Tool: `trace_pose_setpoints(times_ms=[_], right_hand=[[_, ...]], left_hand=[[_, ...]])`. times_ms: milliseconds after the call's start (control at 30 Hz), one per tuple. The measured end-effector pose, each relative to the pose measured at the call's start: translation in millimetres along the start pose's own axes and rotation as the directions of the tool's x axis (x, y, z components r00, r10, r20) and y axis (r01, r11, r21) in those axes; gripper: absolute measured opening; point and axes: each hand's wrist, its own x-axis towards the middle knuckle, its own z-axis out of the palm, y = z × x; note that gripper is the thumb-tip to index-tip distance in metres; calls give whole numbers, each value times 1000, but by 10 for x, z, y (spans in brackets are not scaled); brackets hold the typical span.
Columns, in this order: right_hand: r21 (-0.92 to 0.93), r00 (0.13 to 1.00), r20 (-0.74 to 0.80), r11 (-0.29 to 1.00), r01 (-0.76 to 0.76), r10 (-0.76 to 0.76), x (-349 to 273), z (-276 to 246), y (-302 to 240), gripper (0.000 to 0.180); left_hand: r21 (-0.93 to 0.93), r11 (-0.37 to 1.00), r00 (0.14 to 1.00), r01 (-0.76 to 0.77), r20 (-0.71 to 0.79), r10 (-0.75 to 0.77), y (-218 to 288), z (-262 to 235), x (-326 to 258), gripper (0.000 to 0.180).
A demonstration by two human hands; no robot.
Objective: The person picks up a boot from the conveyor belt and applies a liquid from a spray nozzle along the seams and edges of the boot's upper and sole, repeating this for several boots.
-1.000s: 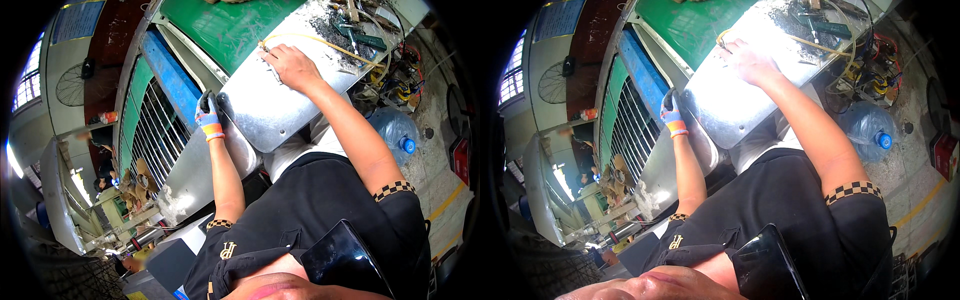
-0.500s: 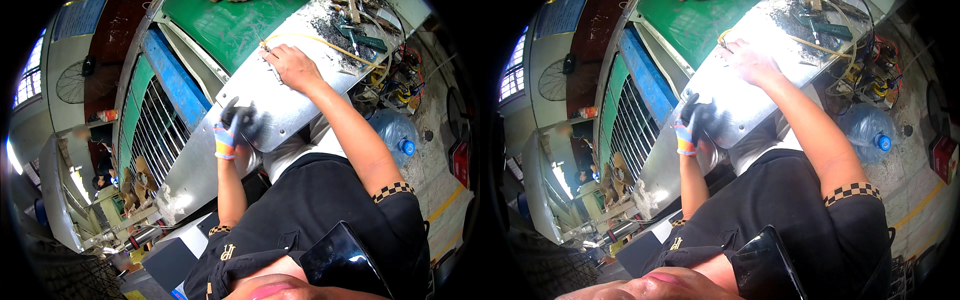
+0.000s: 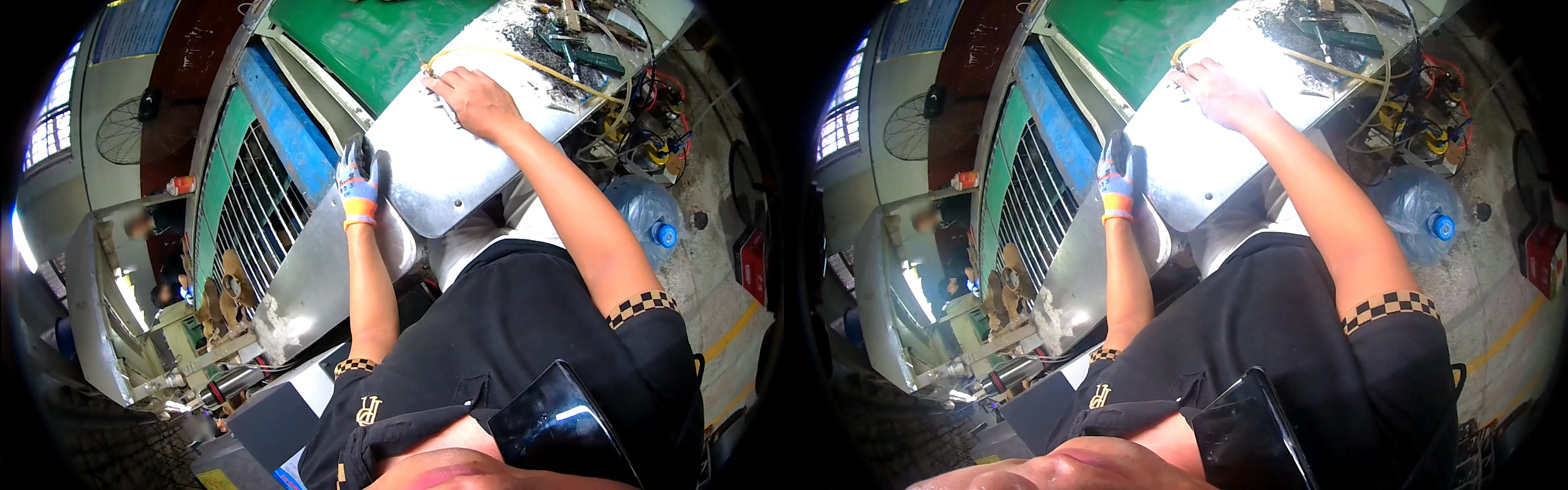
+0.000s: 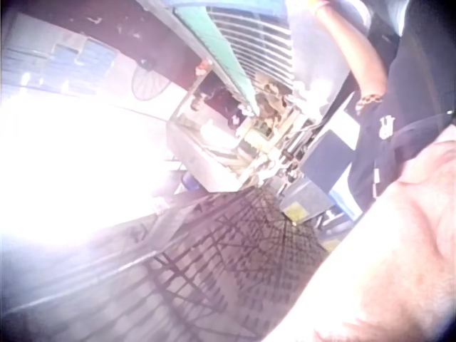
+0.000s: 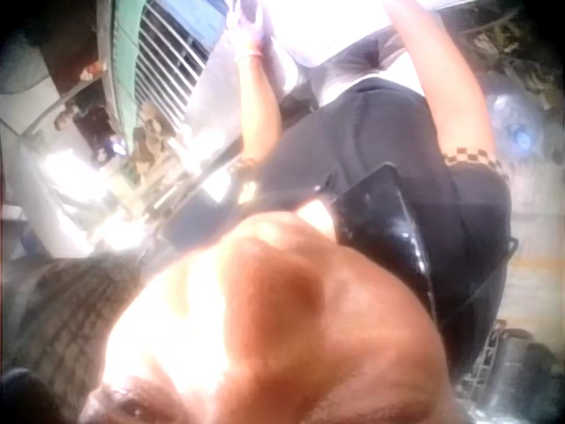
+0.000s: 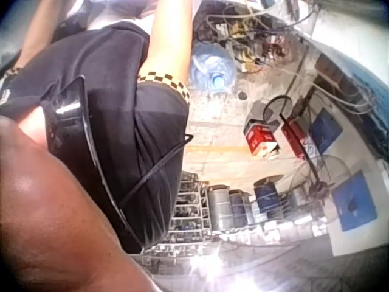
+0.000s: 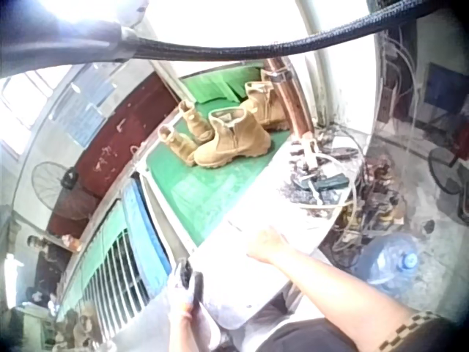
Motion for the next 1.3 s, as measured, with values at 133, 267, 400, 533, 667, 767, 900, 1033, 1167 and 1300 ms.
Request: trace_pose_setpoints(times_ms=[133,267,400,533,667,767,900,1033,1167,1300], right_hand=[[127,991,-1,983,-132,133,-109,-162,-42,55],[143,946,-95,945,-295,310,-447,-606,-92,59],[68,861,-134,872,-485,490,-720,-936,54,56],[138,917,-19,910,-391,398,-906,-985,-185,56],[211,968,-78,953,-219,240,-919,-764,-296,58],[230,960,-100,945,-233,261,-939,-697,-285,59],[262,923,-128,910,-321,362,-949,-781,-151,59],[205,865,-138,869,-451,482,-912,-794,-49,58],[297,929,-175,917,-264,325,-832,-813,-134,59],[381,961,-245,924,-27,129,-727,-742,-375,60]], left_hand=[[20,1000,1000,-14,-24,15,84,-52,24,47],[47,998,998,-31,-61,34,93,-83,-33,46],[31,999,997,-19,-68,22,10,-22,-37,47],[72,997,998,-30,-55,34,78,-24,-15,45],[85,996,998,-29,-54,33,98,-48,-26,45],[95,995,999,-23,-47,28,161,-59,-30,44],[141,990,999,-24,-43,30,54,-51,-52,44],[127,991,998,-35,-44,41,55,-29,-36,42],[-6,999,997,53,-57,-53,90,-23,-16,36],[-275,960,997,48,74,-28,721,1,37,33]])
